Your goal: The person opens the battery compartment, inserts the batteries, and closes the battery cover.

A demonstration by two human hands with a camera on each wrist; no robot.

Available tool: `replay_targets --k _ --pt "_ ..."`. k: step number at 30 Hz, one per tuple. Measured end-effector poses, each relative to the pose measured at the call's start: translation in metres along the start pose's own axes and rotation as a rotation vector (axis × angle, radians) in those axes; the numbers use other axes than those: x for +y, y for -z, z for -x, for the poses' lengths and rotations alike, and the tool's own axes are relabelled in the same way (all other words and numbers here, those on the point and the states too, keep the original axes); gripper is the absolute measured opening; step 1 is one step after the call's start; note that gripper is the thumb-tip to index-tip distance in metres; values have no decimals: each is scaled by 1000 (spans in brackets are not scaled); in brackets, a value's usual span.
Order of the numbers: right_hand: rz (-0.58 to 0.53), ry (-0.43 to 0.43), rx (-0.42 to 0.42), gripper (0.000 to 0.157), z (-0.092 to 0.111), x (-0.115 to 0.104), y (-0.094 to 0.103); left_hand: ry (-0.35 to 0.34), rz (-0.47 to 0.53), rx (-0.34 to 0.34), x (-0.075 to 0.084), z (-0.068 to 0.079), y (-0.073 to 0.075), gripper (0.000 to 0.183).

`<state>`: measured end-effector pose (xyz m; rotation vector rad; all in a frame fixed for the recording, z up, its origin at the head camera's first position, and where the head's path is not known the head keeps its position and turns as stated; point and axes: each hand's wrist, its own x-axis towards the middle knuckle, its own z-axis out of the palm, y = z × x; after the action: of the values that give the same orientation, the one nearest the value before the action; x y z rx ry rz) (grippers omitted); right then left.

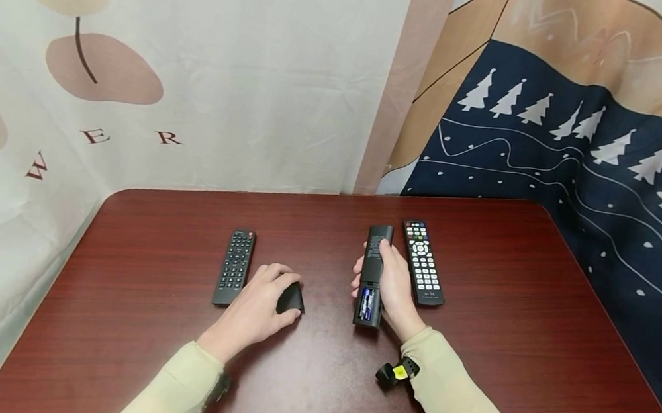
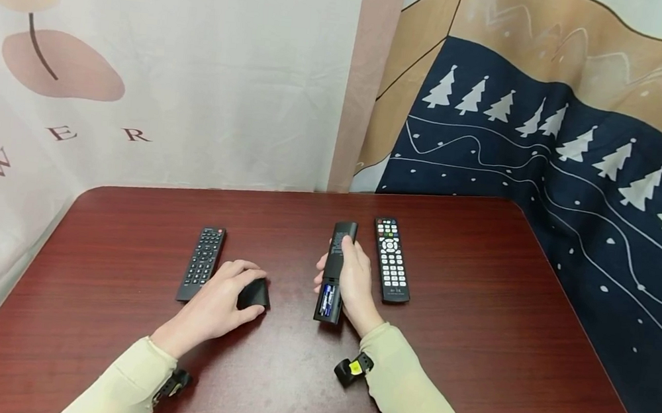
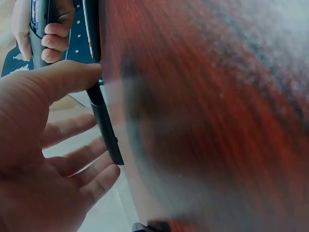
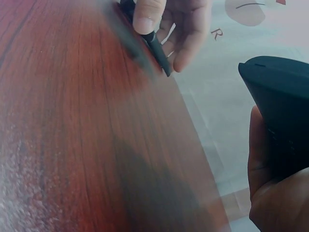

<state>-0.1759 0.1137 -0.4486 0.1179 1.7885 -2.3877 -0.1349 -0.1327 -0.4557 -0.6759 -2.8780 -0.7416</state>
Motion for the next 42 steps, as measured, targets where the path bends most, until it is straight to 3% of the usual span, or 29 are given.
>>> replay_targets --k 25,42 --pt "-2 -2 0 54 1 -1 0 -165 86 98 14 -1 -1 46" --pt "-4 -1 -7 54 2 -1 0 -230 114 130 26 -2 -3 43"
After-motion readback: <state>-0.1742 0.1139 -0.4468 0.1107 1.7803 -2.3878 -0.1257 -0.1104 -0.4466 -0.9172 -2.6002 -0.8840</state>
